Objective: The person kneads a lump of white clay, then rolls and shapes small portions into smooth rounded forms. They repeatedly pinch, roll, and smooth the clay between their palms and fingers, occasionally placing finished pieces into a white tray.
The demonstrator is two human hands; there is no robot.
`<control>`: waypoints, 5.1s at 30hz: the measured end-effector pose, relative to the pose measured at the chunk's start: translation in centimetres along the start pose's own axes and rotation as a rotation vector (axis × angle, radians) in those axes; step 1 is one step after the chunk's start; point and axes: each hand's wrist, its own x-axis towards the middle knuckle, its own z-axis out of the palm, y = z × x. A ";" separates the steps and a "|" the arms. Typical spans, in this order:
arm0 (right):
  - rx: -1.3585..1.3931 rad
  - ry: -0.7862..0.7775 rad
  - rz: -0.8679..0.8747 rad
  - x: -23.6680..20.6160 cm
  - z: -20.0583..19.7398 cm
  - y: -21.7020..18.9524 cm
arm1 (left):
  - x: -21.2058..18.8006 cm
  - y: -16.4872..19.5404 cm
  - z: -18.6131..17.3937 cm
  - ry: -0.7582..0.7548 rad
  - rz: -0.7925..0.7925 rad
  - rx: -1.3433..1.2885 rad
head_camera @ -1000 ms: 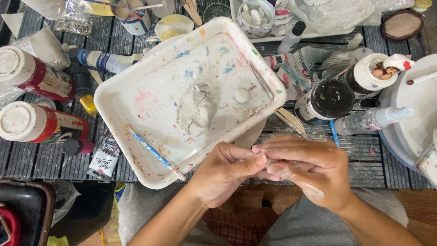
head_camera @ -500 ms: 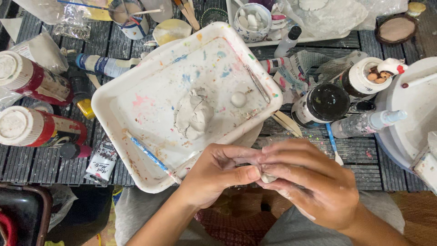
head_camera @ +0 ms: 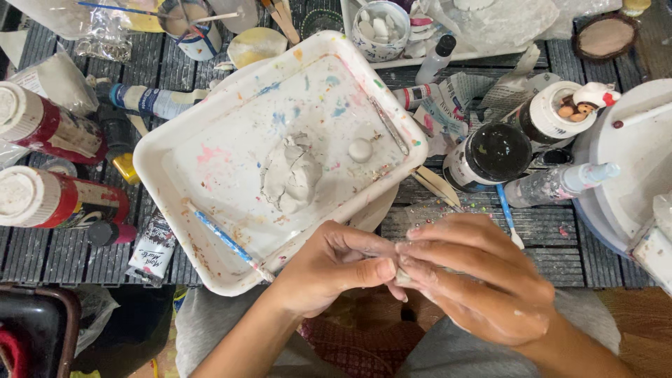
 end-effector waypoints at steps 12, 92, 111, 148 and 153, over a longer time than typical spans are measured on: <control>0.380 -0.042 0.255 -1.7 0.6 0.9 | 0.3 -1.5 -1.0 0.095 0.013 -0.064; -0.066 -0.001 -0.139 -1.1 0.7 2.5 | 0.6 -1.0 -0.8 0.083 0.298 0.244; -0.158 -0.012 -0.153 -1.5 0.4 2.0 | 0.7 -1.0 0.3 0.087 0.235 0.020; -0.075 -0.047 0.036 -1.4 0.6 3.0 | 0.7 0.1 1.3 0.208 0.195 0.535; -0.005 -0.146 0.107 -1.2 0.3 2.9 | 0.2 1.0 1.6 0.221 0.345 0.787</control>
